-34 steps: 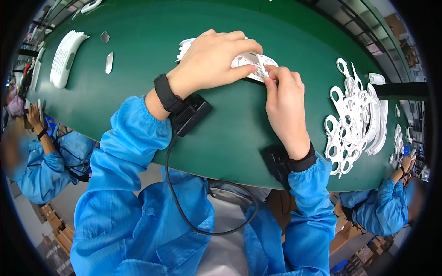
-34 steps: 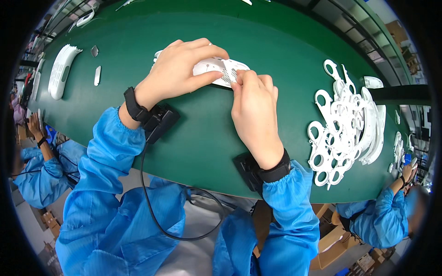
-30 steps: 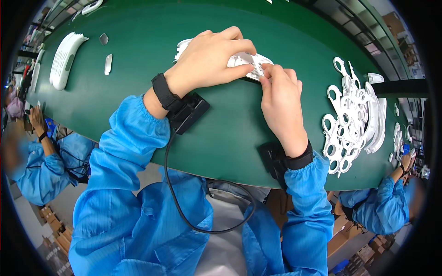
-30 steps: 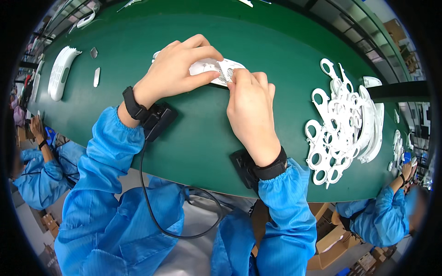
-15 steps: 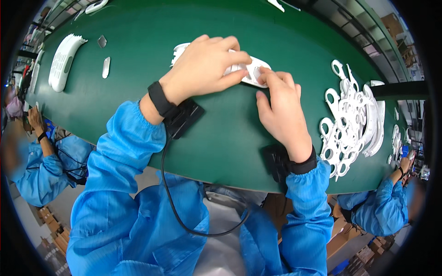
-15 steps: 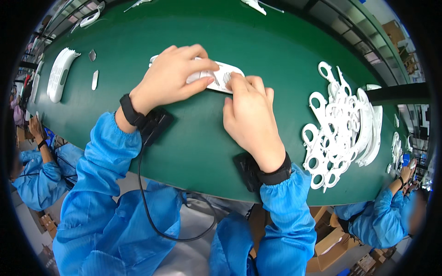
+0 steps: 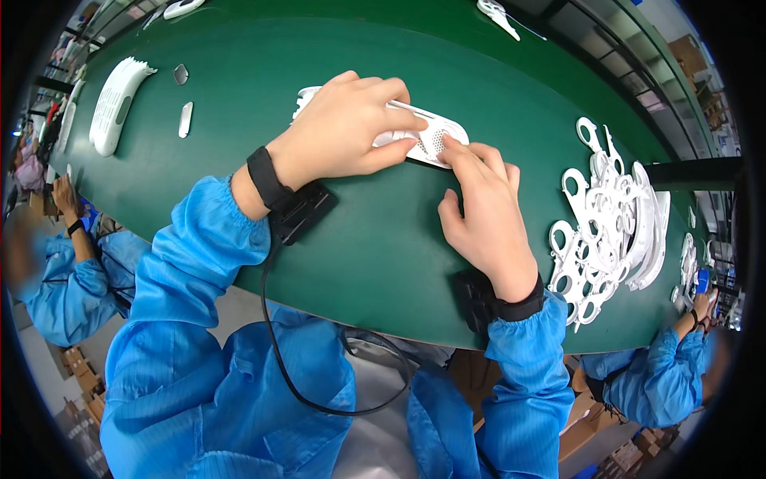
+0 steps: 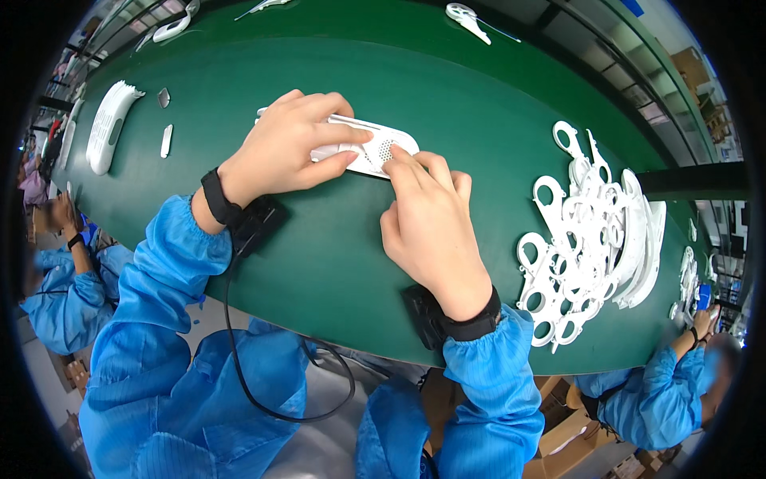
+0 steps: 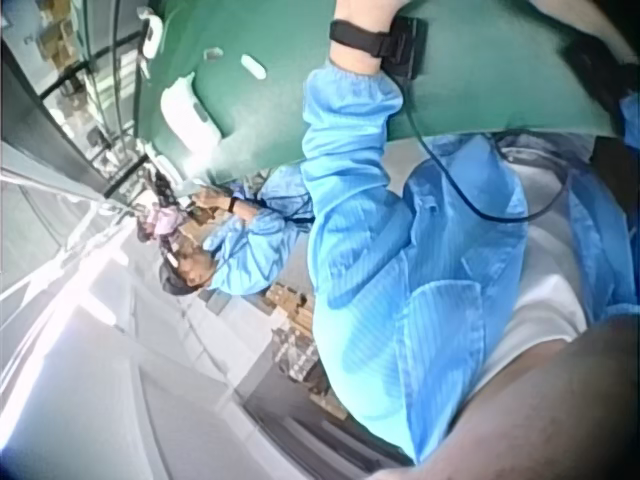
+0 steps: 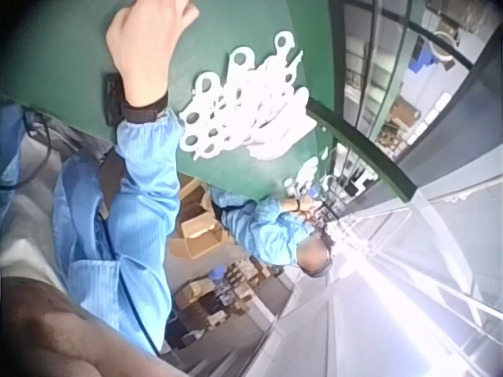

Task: The recorder is assembling small white plastic components on a green factory workbench.

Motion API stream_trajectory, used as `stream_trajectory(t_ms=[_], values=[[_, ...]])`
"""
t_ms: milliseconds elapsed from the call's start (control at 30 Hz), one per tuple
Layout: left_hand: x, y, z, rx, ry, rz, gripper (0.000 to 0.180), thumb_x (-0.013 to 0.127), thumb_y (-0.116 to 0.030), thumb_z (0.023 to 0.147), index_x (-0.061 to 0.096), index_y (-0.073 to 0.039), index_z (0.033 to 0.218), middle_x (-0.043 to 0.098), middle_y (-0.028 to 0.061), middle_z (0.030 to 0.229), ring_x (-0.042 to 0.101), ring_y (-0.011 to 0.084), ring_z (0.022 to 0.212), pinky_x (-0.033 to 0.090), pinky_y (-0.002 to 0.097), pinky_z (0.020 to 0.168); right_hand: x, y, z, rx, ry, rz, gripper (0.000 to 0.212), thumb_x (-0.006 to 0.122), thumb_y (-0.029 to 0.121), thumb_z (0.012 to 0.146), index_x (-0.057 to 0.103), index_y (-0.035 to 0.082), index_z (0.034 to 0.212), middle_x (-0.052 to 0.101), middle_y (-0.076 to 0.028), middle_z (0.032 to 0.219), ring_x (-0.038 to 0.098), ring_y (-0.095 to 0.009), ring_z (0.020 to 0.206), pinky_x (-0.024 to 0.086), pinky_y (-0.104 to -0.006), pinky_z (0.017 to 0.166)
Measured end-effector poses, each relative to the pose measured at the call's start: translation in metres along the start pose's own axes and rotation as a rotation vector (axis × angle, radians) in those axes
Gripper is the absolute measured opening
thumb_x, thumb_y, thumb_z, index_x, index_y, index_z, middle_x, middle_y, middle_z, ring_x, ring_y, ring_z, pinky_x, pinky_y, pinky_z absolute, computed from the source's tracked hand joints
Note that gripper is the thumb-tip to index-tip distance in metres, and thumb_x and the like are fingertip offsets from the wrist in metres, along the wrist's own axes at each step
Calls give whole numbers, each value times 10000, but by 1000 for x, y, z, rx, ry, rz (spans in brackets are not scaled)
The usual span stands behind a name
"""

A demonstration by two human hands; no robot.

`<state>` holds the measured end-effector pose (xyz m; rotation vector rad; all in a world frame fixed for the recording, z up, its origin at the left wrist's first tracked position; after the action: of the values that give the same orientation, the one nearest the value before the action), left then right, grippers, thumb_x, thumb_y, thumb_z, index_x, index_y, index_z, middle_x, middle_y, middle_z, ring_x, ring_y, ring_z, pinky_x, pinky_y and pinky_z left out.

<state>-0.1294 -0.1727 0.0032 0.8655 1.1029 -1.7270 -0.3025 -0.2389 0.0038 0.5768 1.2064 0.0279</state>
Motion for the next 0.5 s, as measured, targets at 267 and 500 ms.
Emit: stream_trajectory(t_ms=[267, 500], values=[[1, -3, -1, 58, -76, 50, 271, 681, -175, 776, 739, -191, 1040, 625, 46, 942, 596, 220, 788, 435, 342, 738, 1, -3, -4, 74, 4, 189, 439, 583, 4, 733, 634, -6, 1169, 647, -121, 1220, 526, -306, 1146, 403, -412, 912], [0, -2, -5, 75, -77, 93, 283, 664, -157, 769, 746, -202, 1037, 612, 27, 928, 586, 215, 704, 463, 340, 671, 5, -3, -4, 24, -22, 143, 481, 529, -47, 674, 659, -15, 1136, 661, -131, 1194, 531, -332, 1142, 438, -409, 879]])
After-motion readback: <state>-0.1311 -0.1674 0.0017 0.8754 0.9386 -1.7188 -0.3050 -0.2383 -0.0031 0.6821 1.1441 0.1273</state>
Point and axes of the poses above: each hand's wrist, its own z-axis towards the middle knuckle, its own x-axis out of the palm, y = z × x, the point moved 4 cm from there along z, towards the middle knuckle
